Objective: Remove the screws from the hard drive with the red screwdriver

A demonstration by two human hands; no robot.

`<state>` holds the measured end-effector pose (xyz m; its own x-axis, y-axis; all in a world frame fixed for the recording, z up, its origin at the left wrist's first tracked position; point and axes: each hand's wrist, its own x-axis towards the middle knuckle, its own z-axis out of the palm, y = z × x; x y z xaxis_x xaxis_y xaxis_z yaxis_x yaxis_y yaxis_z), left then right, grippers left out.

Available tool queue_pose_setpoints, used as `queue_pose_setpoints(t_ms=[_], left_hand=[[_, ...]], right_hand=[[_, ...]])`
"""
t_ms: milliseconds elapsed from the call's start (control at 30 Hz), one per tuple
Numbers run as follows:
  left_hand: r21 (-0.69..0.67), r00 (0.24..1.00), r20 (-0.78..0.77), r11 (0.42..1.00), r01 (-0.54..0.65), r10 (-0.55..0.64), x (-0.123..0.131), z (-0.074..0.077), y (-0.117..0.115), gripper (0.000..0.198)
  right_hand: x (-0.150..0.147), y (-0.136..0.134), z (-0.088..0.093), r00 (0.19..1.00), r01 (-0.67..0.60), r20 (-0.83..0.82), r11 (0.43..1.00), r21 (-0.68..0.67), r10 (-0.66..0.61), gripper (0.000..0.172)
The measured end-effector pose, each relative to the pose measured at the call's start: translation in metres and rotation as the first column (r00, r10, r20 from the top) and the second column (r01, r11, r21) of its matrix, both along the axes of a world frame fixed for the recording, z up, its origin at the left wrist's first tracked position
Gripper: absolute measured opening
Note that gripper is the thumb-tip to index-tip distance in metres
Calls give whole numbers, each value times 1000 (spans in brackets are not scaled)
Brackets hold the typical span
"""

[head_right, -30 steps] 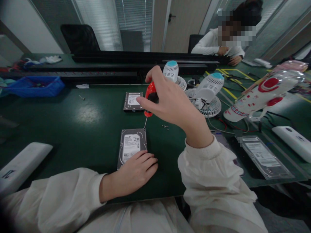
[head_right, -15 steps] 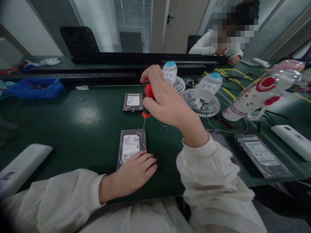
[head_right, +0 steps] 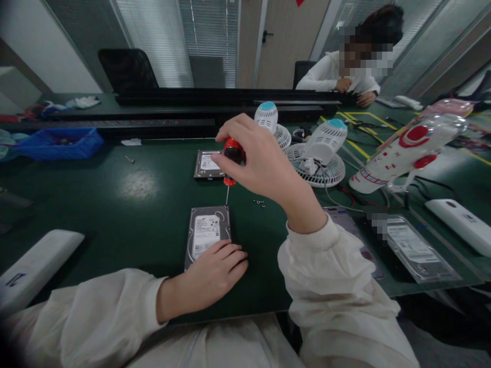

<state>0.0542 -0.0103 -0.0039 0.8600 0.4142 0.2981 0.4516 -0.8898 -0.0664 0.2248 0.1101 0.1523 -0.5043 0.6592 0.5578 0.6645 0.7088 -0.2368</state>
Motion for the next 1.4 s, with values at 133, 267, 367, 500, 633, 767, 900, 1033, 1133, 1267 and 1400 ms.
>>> queue_pose_setpoints(t_ms=[133, 267, 367, 500, 633, 767, 900, 1033, 1133, 1267, 1400], left_hand=[[-9, 1000, -8, 1000, -4, 3, 0, 2, 0, 20], [-14, 1000, -12, 1000, -4, 4, 1, 3, 1, 20], [-6, 1000, -3, 1000, -6, 6, 1, 3, 0, 20], [3, 1000, 1, 1000, -6, 6, 0, 1, -1, 21], [12, 1000, 2, 1000, -5, 5, 0, 2, 0, 20], [14, 1000, 3, 1000, -3, 3, 0, 4, 0, 20], [13, 1000, 5, 1000, -4, 4, 0, 4, 1, 21], [15, 1000, 18, 1000, 3, -3, 0, 2, 1, 21], [9, 1000, 11, 1000, 0, 0, 1, 1, 1, 21], [-2, 1000, -15, 1000, -4, 3, 1, 3, 1, 20], [-8, 999, -35, 1000, -4, 4, 1, 5, 1, 20]], right_hand=[[7, 1, 1, 999, -24, 24, 998, -63, 26, 48], [8, 2, 0, 998, 54, 34, 997, -48, -52, 53], [5, 2, -1, 994, 68, 85, 998, -10, -67, 44], [3, 2, -2, 998, -14, 63, 999, -46, 17, 28], [4, 1, -1, 998, -51, 16, 993, -108, 54, 38], [4, 1, -1, 992, 93, 86, 995, -43, -89, 47], [6, 2, -1, 999, -18, 51, 998, -57, 20, 35], [7, 2, 0, 994, -111, 2, 988, -107, 111, 38], [4, 1, -1, 997, 13, 71, 999, -53, -9, 40], [6, 1, 0, 994, 23, 106, 998, -50, -18, 39], [11, 4, 0, 994, -101, 28, 990, -95, 104, 41]])
